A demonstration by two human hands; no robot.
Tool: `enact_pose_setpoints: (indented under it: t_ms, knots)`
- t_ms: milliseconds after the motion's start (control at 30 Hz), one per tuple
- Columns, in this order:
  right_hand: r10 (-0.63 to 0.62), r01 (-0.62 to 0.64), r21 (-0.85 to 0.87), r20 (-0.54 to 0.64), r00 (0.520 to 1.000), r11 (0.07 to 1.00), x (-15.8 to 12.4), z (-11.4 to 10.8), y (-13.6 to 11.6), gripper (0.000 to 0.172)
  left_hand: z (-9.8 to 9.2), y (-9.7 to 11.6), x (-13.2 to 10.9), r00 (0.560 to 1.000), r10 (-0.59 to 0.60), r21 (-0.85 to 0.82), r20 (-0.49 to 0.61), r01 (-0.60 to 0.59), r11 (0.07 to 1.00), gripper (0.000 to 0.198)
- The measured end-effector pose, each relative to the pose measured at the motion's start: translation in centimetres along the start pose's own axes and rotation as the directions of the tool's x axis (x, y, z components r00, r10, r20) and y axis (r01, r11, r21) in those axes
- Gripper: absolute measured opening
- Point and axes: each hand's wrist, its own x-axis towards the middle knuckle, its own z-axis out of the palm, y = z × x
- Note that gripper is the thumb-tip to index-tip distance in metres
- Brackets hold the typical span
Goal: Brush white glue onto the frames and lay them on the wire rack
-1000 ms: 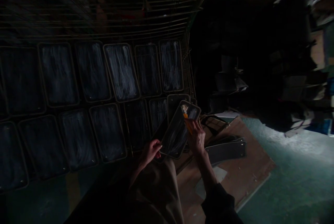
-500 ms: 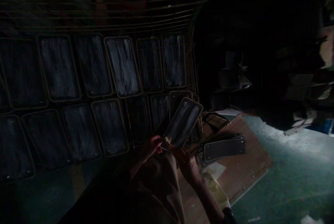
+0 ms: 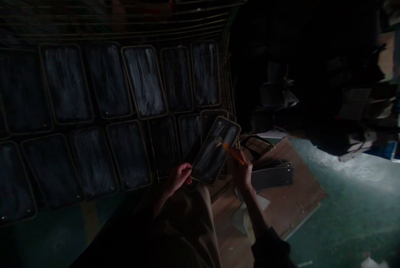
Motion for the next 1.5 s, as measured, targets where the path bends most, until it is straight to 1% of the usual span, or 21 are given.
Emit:
enact_pose_setpoints:
  t_ms: [67,133,233,300,400,467,533,567,633,700,733,800,867,933,1033,1133,1233,1300,1367,1433,1500]
  knots:
    - [-0.079,0.074,-0.101,-0.046,0.996,0.992,1.2,-0.7,-0.4,0.024,0.1,0.0,0.0,1.0,-0.002,-0.011,0.0,0.002,1.0,0.031]
    - [-0.129,0.119,-0.187,-0.041,0.991,0.975,2.4,-1.2,-0.5,0.028,0.1,0.0,0.0,1.0,-0.004,-0.014,0.002,0.004,1.0,0.031]
    - [-0.178,0.18,-0.314,0.033,0.983,0.932,3.9,-1.3,-0.4,0.034,0.3,-0.1,0.0,1.0,-0.002,-0.016,-0.006,0.002,1.0,0.032]
    - [-0.175,0.198,-0.379,0.097,0.98,0.904,4.1,-1.1,-0.4,0.038,0.3,-0.2,0.0,1.0,-0.003,-0.021,-0.013,0.003,1.0,0.032]
    - [-0.136,0.209,-0.384,0.208,0.969,0.9,2.5,-0.8,-0.6,0.043,0.4,-0.4,0.0,1.0,-0.003,-0.036,-0.019,0.002,0.999,0.034]
    - [-0.104,0.202,-0.326,0.293,0.95,0.924,0.6,-1.1,-1.1,0.042,0.4,-0.5,0.0,1.0,-0.003,-0.047,-0.019,0.002,0.999,0.035]
    - [-0.06,0.153,-0.262,0.332,0.941,0.953,-1.0,-1.6,-1.8,0.038,0.5,-0.5,0.0,1.0,-0.005,-0.052,-0.02,0.004,0.999,0.035]
    - [-0.042,0.122,-0.235,0.319,0.947,0.964,-1.3,-1.9,-2.1,0.035,0.5,-0.5,0.0,1.0,-0.009,-0.052,-0.017,0.008,0.999,0.035]
    - [-0.04,0.089,-0.197,0.241,0.97,0.976,-0.8,-2.5,-2.6,0.029,0.5,-0.4,-0.1,1.0,-0.015,-0.047,-0.01,0.014,0.999,0.035]
    - [-0.087,0.117,-0.191,0.16,0.983,0.975,1.1,-2.7,-2.7,0.029,0.5,-0.2,-0.1,1.0,-0.017,-0.038,-0.009,0.016,0.999,0.034]
    - [-0.114,0.142,-0.21,0.139,0.984,0.967,2.2,-2.7,-2.6,0.03,0.5,-0.1,-0.1,1.0,-0.016,-0.03,-0.013,0.015,0.999,0.034]
    - [-0.148,0.182,-0.28,0.139,0.979,0.943,4.0,-2.4,-2.1,0.034,0.5,0.0,-0.2,1.0,-0.009,-0.016,-0.025,0.009,1.0,0.032]
    - [-0.16,0.21,-0.348,0.166,0.973,0.914,4.2,-1.7,-1.5,0.037,0.5,-0.1,-0.2,0.999,0.0,-0.009,-0.032,-0.001,1.0,0.031]
    - [-0.171,0.24,-0.368,0.21,0.963,0.898,2.5,-1.0,-1.0,0.04,0.6,-0.1,-0.2,1.0,0.003,-0.013,-0.029,-0.004,1.0,0.03]
    - [-0.153,0.248,-0.347,0.28,0.948,0.905,-2.3,0.0,-1.0,0.04,0.7,0.0,-0.3,0.999,-0.029,-0.034,-0.033,0.028,0.999,0.029]
    - [-0.087,0.201,-0.343,0.322,0.943,0.918,-7.2,0.9,-1.8,0.036,0.8,0.4,-0.6,0.997,-0.068,-0.04,-0.039,0.067,0.997,0.028]
    - [-0.007,0.122,-0.311,0.345,0.938,0.943,-10.6,1.6,-3.0,0.03,0.7,0.9,-0.7,0.996,-0.087,-0.039,0.0,0.087,0.995,0.027]
    - [0.058,0.043,-0.262,0.364,0.93,0.964,-11.9,1.8,-3.7,0.027,0.7,1.0,-0.7,0.995,-0.094,-0.047,0.022,0.094,0.994,0.028]
    - [0.111,-0.04,-0.192,0.379,0.919,0.981,-12.8,1.8,-3.9,0.027,0.7,0.8,-0.6,0.996,-0.09,-0.055,0.012,0.091,0.994,0.029]
    - [0.157,-0.123,-0.114,0.375,0.914,0.986,-13.2,1.5,-3.6,0.027,0.6,0.6,-0.4,0.997,-0.08,-0.052,-0.004,0.08,0.995,0.029]
    - [0.19,-0.183,-0.054,0.348,0.918,0.982,-13.2,1.0,-2.8,0.026,0.7,0.4,-0.3,0.998,-0.07,-0.038,-0.008,0.07,0.997,0.027]
